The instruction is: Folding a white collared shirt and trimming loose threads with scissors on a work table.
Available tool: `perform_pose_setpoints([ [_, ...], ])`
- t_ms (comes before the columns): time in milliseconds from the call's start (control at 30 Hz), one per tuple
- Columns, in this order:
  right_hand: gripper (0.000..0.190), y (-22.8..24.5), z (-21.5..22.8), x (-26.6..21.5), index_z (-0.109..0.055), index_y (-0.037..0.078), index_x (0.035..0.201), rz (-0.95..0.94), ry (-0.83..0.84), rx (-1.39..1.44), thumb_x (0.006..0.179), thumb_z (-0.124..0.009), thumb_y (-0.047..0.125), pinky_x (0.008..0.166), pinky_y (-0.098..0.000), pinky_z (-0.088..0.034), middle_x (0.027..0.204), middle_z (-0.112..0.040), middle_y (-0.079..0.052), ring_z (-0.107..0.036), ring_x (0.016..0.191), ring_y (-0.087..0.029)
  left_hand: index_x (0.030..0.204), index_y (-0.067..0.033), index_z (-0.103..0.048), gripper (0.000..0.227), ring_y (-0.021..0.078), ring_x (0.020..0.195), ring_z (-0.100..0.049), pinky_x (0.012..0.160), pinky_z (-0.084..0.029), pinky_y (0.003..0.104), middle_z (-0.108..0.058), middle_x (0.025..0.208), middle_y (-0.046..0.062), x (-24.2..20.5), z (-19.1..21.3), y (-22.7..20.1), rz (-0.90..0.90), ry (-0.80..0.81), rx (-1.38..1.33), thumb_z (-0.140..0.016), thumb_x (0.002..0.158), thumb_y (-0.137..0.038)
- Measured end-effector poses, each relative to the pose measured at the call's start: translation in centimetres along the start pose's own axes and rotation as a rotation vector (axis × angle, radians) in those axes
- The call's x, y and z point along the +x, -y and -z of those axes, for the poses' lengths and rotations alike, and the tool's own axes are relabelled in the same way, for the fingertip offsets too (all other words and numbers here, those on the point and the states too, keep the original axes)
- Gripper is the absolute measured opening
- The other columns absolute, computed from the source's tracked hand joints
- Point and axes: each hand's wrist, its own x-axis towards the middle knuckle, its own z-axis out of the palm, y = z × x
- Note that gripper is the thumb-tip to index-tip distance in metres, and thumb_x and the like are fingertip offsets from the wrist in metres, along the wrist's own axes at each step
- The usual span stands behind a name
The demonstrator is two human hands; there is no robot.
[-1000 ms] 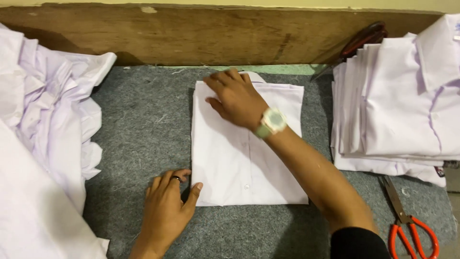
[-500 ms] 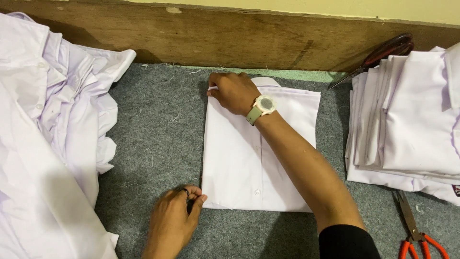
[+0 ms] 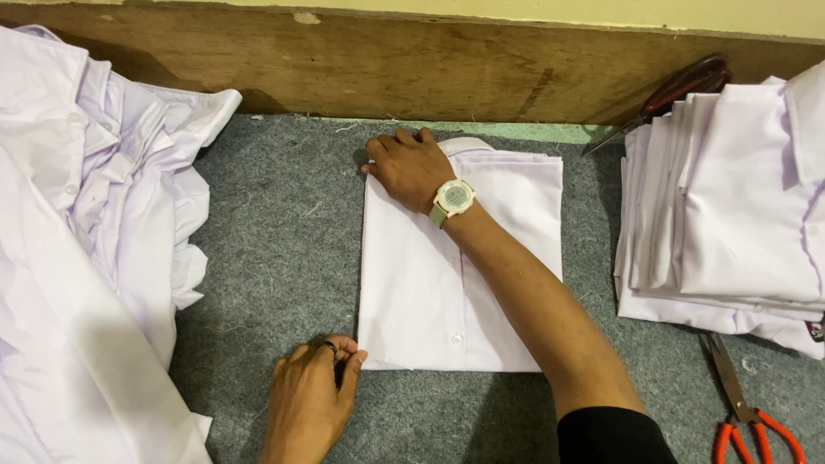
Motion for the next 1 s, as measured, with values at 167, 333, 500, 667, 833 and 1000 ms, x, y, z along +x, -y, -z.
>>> perform_pose_setpoints([
  [167,0.037,0.0,2.1,-0.4,-0.058,0.008,0.116,0.014,-0.026,0.048,0.109,-0.041,0.040,0.082,-0.0560,-0.041,0.117,-0.065,-0.014,-0.056,0.102,-0.037,0.097,-0.0177,-0.072,0.025,0.0210,0.105,-0.071,0.102,-0.047,0.047,-0.072,0.121,-0.016,-0.5,0.7,-0.8,0.060,0.024,-0.039,-0.064,0.095,-0.042],
  [333,0.016,-3.8,8.1,-3.6,-0.064,0.015,0.111,-0.119,-0.335,0.245,0.096,-0.069,0.011,0.083,-0.0479,-0.038,0.114,-0.064,-0.009,-0.056,0.106,-0.032,0.127,-0.0144,-0.064,0.047,0.0249,0.100,-0.074,0.094,-0.057,0.044,-0.080,0.101,0.000,0.1,2.5,-1.1,-0.180,-0.127,-0.114,-0.074,0.088,-0.038],
  [500,0.010,-6.6,12.0,-9.7,-0.065,0.009,0.104,-0.219,-0.334,0.246,0.104,-0.065,0.019,0.074,-0.0537,-0.040,0.102,-0.062,-0.011,-0.053,0.092,-0.035,0.134,-0.0138,-0.062,0.045,0.0294,0.115,-0.061,0.096,-0.041,0.048,-0.071,0.117,0.006,3.5,6.9,-5.9,-0.477,-0.244,0.019,-0.059,0.098,-0.041],
  [667,0.023,-8.4,7.5,-11.7,-0.074,0.024,0.112,-0.386,-0.184,0.270,0.091,-0.074,0.031,0.087,-0.0557,-0.049,0.108,-0.068,-0.002,-0.063,0.106,-0.036,0.132,-0.0081,-0.066,0.042,0.0345,0.117,-0.057,0.098,-0.037,0.050,-0.068,0.116,0.013,13.0,7.4,-11.9,-0.736,-0.386,0.078,-0.069,0.095,-0.029],
  [833,0.027,-7.9,8.4,-11.6,-0.075,0.020,0.117,-0.363,-0.094,0.287,0.090,-0.076,0.023,0.091,-0.0583,-0.049,0.112,-0.068,-0.007,-0.065,0.109,-0.038,0.130,-0.0051,-0.068,0.038,0.0348,0.129,-0.054,0.101,-0.037,0.049,-0.063,0.136,0.013,18.9,6.3,-15.0,-0.779,-0.156,0.052,-0.063,0.098,-0.025],
  [1000,0.035,-7.5,9.4,-11.8,-0.074,0.010,0.116,-0.392,-0.054,0.385,0.083,-0.080,0.015,0.088,-0.0562,-0.054,0.107,-0.070,-0.015,-0.068,0.106,-0.043,0.132,-0.0090,-0.068,0.038,0.0302,0.123,-0.058,0.099,-0.037,0.047,-0.065,0.127,0.009,20.7,6.3,-14.5,-0.736,-0.135,0.128,-0.063,0.099,-0.027],
])
